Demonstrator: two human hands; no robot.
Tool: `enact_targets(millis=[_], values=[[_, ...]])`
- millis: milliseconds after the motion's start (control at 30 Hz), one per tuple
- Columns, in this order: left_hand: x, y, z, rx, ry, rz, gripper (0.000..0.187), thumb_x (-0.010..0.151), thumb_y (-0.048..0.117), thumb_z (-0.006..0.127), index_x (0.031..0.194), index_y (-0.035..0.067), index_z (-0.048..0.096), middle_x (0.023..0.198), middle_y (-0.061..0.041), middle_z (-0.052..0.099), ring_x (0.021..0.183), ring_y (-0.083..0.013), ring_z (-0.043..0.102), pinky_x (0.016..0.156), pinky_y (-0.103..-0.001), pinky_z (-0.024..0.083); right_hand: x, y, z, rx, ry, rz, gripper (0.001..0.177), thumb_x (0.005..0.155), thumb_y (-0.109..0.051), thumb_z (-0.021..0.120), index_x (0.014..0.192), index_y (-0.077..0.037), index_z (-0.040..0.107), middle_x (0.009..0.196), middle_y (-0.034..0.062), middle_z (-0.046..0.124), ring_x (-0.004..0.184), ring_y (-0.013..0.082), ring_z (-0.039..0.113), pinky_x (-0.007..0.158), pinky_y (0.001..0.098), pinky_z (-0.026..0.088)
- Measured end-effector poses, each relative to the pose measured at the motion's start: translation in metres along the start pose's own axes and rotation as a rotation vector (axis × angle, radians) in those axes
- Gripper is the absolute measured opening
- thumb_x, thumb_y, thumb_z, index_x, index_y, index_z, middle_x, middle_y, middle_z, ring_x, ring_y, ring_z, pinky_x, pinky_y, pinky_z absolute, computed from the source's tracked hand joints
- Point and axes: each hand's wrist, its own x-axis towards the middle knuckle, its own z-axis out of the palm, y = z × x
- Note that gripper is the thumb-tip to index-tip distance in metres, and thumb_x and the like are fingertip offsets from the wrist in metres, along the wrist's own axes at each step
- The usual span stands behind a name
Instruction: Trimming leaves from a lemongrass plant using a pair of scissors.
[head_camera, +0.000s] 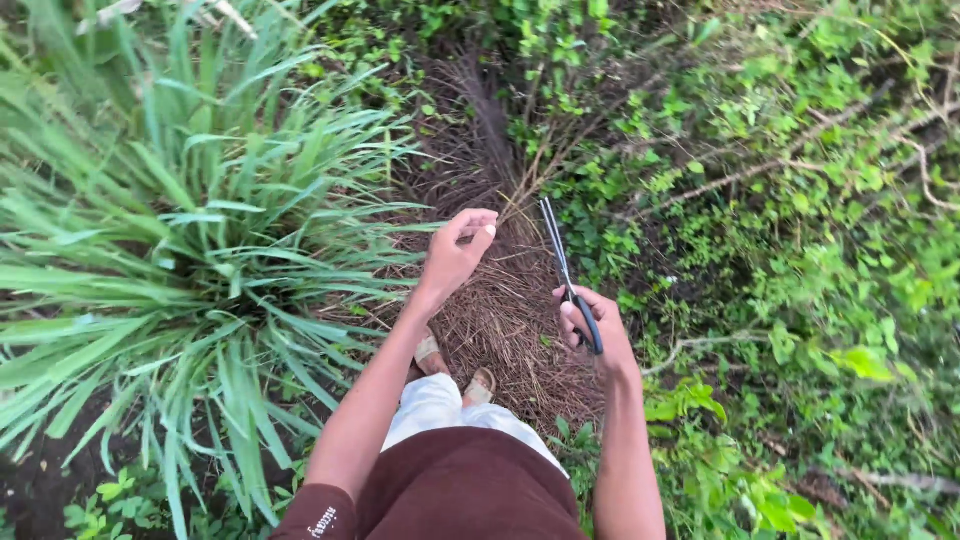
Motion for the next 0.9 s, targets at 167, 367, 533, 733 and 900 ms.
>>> enact_targets(millis=[167, 367, 533, 733, 900], values=[[0.016, -0.017, -0.050, -0.043, 0.130, 0.049, 0.031, 0.096, 0.022, 0.066, 0.123, 0.008, 0.070, 0.114, -0.002, 0.074, 0.103, -0.0129, 0.066, 0.087, -0.031, 0.055, 0.055, -0.003, 0.024, -0.122, -0.094, -0.021, 0.031, 0.096, -0.021, 0.069, 0.118, 0.001, 0.064, 0.070, -0.0036, 0.055, 0.058, 0.0067, 0.051, 0.053, 0.0239, 0.042], [0.029, -0.014, -0.112, -0.062, 0.306, 0.117, 0.029, 0.098, 0.023, 0.064, 0.123, 0.009, 0.071, 0.114, -0.001, 0.074, 0.103, -0.0120, 0.066, 0.086, -0.030, 0.055, 0.117, -0.028, 0.077, -0.250, -0.220, -0.055, 0.032, 0.096, -0.022, 0.068, 0.119, -0.001, 0.064, 0.069, -0.0028, 0.056, 0.059, 0.0072, 0.053, 0.053, 0.0247, 0.043], [0.017, -0.010, -0.156, -0.086, 0.450, 0.134, 0.027, 0.099, 0.022, 0.064, 0.121, 0.008, 0.071, 0.114, -0.002, 0.074, 0.106, -0.0115, 0.067, 0.088, -0.029, 0.056, 0.163, -0.037, 0.112, -0.316, -0.338, -0.072, 0.033, 0.095, -0.023, 0.068, 0.120, -0.001, 0.065, 0.069, -0.0032, 0.056, 0.059, 0.0071, 0.053, 0.054, 0.0256, 0.046], [-0.007, -0.008, -0.181, -0.117, 0.560, 0.128, 0.028, 0.098, 0.021, 0.064, 0.123, 0.009, 0.070, 0.114, -0.002, 0.074, 0.106, -0.0107, 0.067, 0.090, -0.030, 0.054, 0.188, -0.046, 0.153, -0.385, -0.458, -0.076, 0.032, 0.096, -0.021, 0.068, 0.120, 0.000, 0.065, 0.068, -0.0027, 0.055, 0.059, 0.0072, 0.052, 0.055, 0.0244, 0.042], [-0.025, -0.001, -0.187, -0.057, 0.683, 0.134, 0.027, 0.098, 0.022, 0.065, 0.122, 0.010, 0.070, 0.119, -0.002, 0.073, 0.110, -0.0124, 0.065, 0.092, -0.032, 0.053, 0.206, -0.047, 0.180, -0.427, -0.535, -0.014, 0.033, 0.094, -0.019, 0.069, 0.122, -0.003, 0.065, 0.069, -0.0044, 0.055, 0.060, 0.0053, 0.051, 0.055, 0.0236, 0.040]])
